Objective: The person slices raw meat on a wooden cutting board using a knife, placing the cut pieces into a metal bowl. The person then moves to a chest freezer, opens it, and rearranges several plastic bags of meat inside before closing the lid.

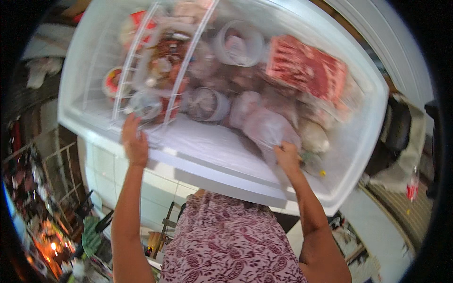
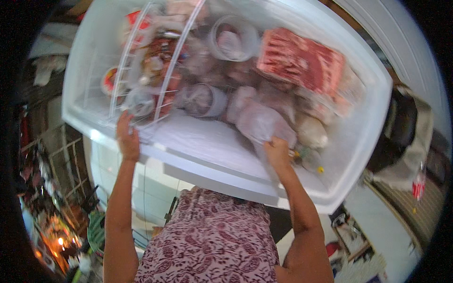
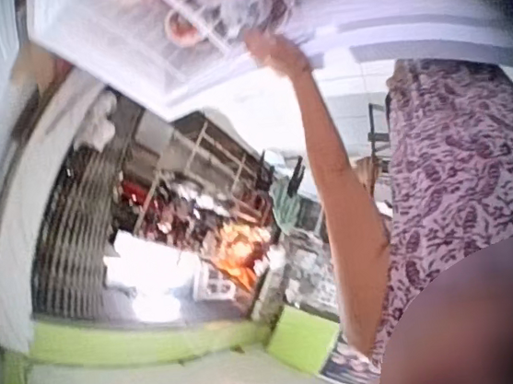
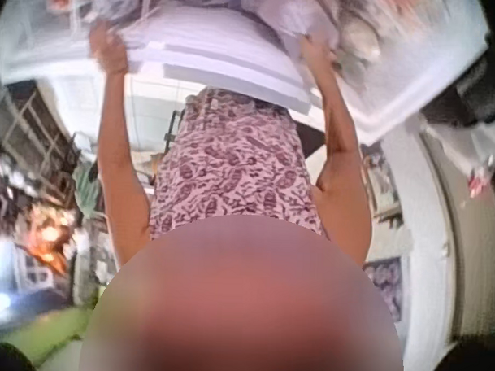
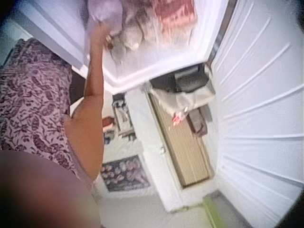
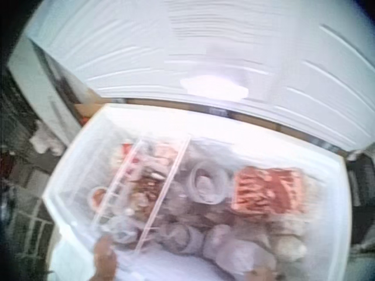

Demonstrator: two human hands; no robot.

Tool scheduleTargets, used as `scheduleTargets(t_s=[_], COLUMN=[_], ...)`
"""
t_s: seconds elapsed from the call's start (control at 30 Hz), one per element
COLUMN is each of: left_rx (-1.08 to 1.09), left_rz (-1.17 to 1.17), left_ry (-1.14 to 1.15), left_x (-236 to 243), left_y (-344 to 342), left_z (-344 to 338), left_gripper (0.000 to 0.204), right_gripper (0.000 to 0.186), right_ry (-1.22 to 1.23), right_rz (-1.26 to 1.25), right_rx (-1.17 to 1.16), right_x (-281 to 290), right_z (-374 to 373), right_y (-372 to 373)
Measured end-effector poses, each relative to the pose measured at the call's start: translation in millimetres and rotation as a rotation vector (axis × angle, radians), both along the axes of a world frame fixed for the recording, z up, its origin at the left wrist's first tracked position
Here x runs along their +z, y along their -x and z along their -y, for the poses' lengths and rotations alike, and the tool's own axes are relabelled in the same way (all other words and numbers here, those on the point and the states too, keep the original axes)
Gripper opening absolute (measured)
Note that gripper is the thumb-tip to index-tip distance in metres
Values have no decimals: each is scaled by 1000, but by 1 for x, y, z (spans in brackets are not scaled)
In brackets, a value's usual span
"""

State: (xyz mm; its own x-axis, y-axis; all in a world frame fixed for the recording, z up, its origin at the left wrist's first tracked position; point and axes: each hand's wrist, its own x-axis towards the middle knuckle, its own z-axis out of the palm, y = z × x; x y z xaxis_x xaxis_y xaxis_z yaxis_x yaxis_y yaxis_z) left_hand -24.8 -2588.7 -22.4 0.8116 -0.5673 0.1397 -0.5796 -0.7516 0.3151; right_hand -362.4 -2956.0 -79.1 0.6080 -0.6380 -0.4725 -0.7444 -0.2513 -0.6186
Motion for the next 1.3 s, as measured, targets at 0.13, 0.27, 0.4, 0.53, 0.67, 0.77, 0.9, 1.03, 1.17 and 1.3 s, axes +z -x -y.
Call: scheduleTargets(t_s=[0.13,0.27,0.4,0.53,0.67,0.77,0.9,1.03,1.17,1.3], left_rx=[8,0,-2,13,9,24,32,2,11,27], left_rz=[-12,-5,-4,-31,-11,-23,-32,-2,-32,-37], left_ry=[0,3,-31,-39,-56,-22,13,-8,4,-12], left_x=[5,5,3,8,12,12,12,12,16,17], left_y=[2,-2,-4,-3,-2,-2,-1,0,0,2], left_z=[3,4,1,-1,2,2,3,6,6,5], left_gripper=[47,44,43,42,42,42,42,41,41,43], right_gripper=[25,25,24,24,27,28,28,25,20,16], right_ry=[196,201,221,56,-37,-12,-108,-8,28,270], right_rz=[14,-10,6,-8,-142,-80,-31,12,39,123], right_rx=[170,222,194,28,-31,43,58,238,394,605], right_x=[13,23,16,3,-1,14,67,109,98,51], right_z=[-17,-28,-23,-4,6,6,3,2,3,-10], right_y=[-14,-27,-27,1,12,-16,-76,-125,-165,-204])
